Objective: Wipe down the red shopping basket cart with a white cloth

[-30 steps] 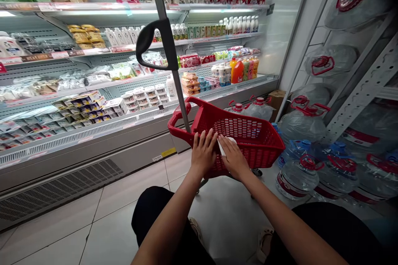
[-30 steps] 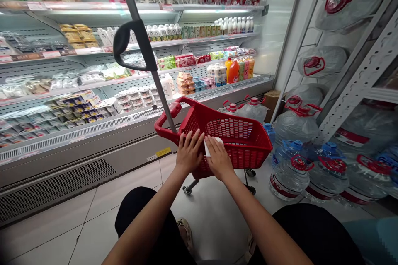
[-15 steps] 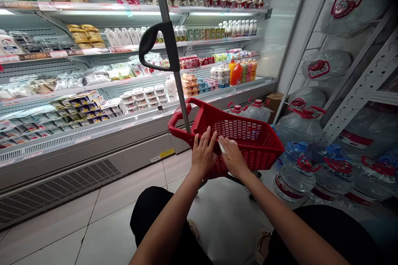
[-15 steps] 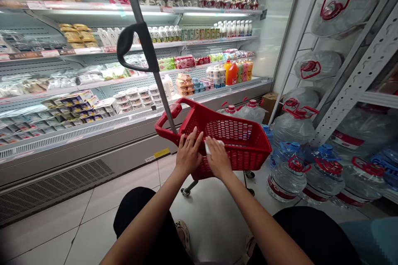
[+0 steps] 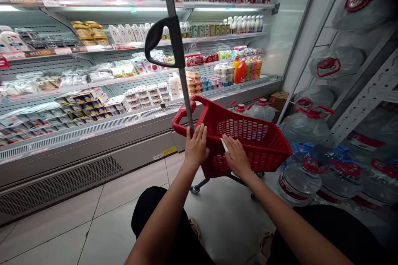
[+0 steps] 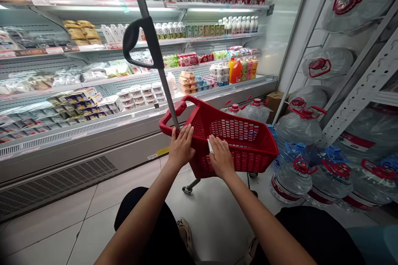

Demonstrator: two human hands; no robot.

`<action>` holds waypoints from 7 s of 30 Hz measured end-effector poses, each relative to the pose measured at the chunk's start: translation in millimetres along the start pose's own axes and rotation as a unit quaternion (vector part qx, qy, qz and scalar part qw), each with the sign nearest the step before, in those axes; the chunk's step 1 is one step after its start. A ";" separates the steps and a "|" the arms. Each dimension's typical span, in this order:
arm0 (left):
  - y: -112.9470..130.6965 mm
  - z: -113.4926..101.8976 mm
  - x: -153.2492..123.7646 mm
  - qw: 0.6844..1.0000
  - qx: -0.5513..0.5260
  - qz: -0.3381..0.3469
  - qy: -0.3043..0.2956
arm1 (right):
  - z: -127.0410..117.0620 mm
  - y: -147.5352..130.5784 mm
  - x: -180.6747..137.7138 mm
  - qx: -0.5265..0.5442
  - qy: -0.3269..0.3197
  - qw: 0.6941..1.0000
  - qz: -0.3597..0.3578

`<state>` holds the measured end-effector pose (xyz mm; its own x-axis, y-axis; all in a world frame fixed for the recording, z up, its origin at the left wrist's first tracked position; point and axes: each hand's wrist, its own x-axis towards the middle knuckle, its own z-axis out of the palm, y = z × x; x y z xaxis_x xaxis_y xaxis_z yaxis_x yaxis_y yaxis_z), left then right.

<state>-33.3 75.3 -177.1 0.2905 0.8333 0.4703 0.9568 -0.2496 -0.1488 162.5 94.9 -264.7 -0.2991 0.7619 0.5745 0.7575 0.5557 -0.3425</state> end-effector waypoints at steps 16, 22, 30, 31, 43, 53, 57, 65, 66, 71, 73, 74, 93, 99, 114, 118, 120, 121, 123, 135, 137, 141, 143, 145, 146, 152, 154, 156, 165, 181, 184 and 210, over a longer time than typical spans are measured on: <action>11.8 2.9 -0.8 1.000 -0.001 0.004 0.014 | -38.7 92.5 -57.3 -0.124 0.025 0.992 0.010; 24.1 5.4 4.3 0.999 -0.025 -0.006 0.022 | -24.7 70.8 -43.3 -0.106 0.050 0.992 0.056; 14.6 6.6 0.7 0.999 -0.023 0.027 0.018 | -14.5 21.8 -5.0 -0.027 -0.012 0.998 -0.050; 10.7 6.5 0.8 0.999 -0.025 0.027 0.021 | -20.9 35.8 -13.0 -0.040 -0.015 0.998 -0.048; 55.1 42.6 -9.0 0.997 -0.073 0.024 -0.006 | -43.9 110.6 -70.5 -0.165 0.034 0.983 0.073; 48.8 49.3 -10.8 0.998 -0.065 0.026 0.008 | -40.1 67.0 -38.1 -0.112 -0.015 0.993 0.030; 34.6 56.1 -3.3 0.997 -0.070 -0.019 0.008 | -49.7 63.9 -59.0 -0.104 -0.023 0.994 0.023; 76.3 71.7 1.6 0.992 -0.089 -0.073 -0.051 | -40.8 14.6 -100.4 -0.109 -0.031 0.991 -0.076; 83.7 72.6 -1.4 0.992 -0.093 -0.057 -0.057 | -39.6 8.9 -103.2 -0.103 -0.034 0.991 -0.084; 75.8 69.3 -14.6 0.988 -0.099 -0.102 -0.066 | -53.4 19.5 -118.0 -0.067 -0.097 0.984 -0.132; 63.4 66.0 -16.5 0.987 -0.097 -0.114 -0.061 | -62.3 41.8 -119.5 -0.071 -0.100 0.984 -0.132; 60.1 64.7 -17.1 0.986 -0.095 -0.120 -0.059 | -65.5 54.2 -118.0 -0.078 -0.094 0.985 -0.121; 83.8 68.5 -43.8 0.999 -0.043 -0.013 0.022 | -61.0 90.8 -74.9 -0.057 -0.065 0.990 -0.114; 51.0 65.0 -52.1 0.997 -0.054 -0.061 0.009 | -59.0 78.7 -81.2 -0.034 -0.074 0.989 -0.122; 0.2 50.0 -81.7 0.996 -0.040 -0.081 -0.011 | -51.7 40.1 -37.8 -0.008 -0.146 0.953 -0.266; -26.6 47.9 -81.0 0.997 -0.045 -0.057 -0.022 | -43.3 53.3 -19.1 -0.034 -0.097 0.973 -0.205; -32.2 48.5 -78.2 0.994 -0.044 -0.096 -0.015 | -37.4 41.1 -21.7 -0.027 -0.091 0.975 -0.201; -31.2 48.7 -76.6 0.992 -0.043 -0.121 -0.008 | -34.3 31.1 -25.4 -0.021 -0.094 0.974 -0.206; -20.9 48.4 -74.0 0.987 -0.049 -0.153 0.006 | -27.7 7.3 -35.1 -0.009 -0.110 0.968 -0.225; 5.0 55.1 -80.5 0.985 -0.110 -0.130 -0.018 | -20.7 15.6 -8.2 -0.065 -0.103 0.963 -0.242; -9.1 58.9 -81.0 0.986 -0.099 -0.130 -0.031 | -33.3 44.4 4.6 -0.109 -0.074 0.972 -0.194; -30.7 59.9 -79.6 0.986 -0.075 -0.139 -0.055 | -51.6 71.2 9.7 -0.150 -0.051 0.974 -0.161; -32.1 56.0 -77.3 0.984 -0.062 -0.153 -0.064 | -51.3 64.1 3.6 -0.146 -0.055 0.973 -0.171; -23.8 50.7 -73.7 0.984 -0.055 -0.158 -0.055 | -46.2 49.2 -3.4 -0.134 -0.061 0.971 -0.188; -16.4 48.4 -71.7 0.986 -0.056 -0.151 -0.046 | -43.1 41.1 -6.1 -0.127 -0.066 0.970 -0.198; 23.4 46.7 -67.1 0.994 -0.078 -0.068 -0.026 | -44.0 23.9 -6.6 -0.119 -0.078 0.959 -0.243; 21.5 47.5 -69.0 0.995 -0.077 -0.065 -0.027 | -55.4 35.9 -5.0 -0.134 -0.069 0.961 -0.231; 13.6 47.0 -70.6 0.995 -0.076 -0.064 -0.029 | -72.0 55.4 -5.0 -0.156 -0.050 0.965 -0.205; -0.4 47.8 -62.4 0.991 -0.064 -0.112 -0.041 | -135.5 121.9 -15.7 -0.250 0.063 0.964 -0.064; 45.9 46.6 -45.0 0.992 -0.121 0.014 -0.018 | -132.3 95.9 -22.8 -0.237 0.035 0.966 -0.097; 39.9 45.6 -44.0 0.993 -0.115 -0.003 -0.014 | -164.0 120.5 -27.7 -0.261 0.089 0.960 -0.050; 82.0 30.3 -19.3 0.969 -0.228 0.093 -0.007 | -198.1 118.8 -50.4 -0.223 0.103 0.967 -0.072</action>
<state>39.4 53.7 -224.8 0.4614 0.7586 0.4600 0.7920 -0.5859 0.1717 382.5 56.5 -187.0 -0.3328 0.5788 0.7445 0.9051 0.4176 0.0800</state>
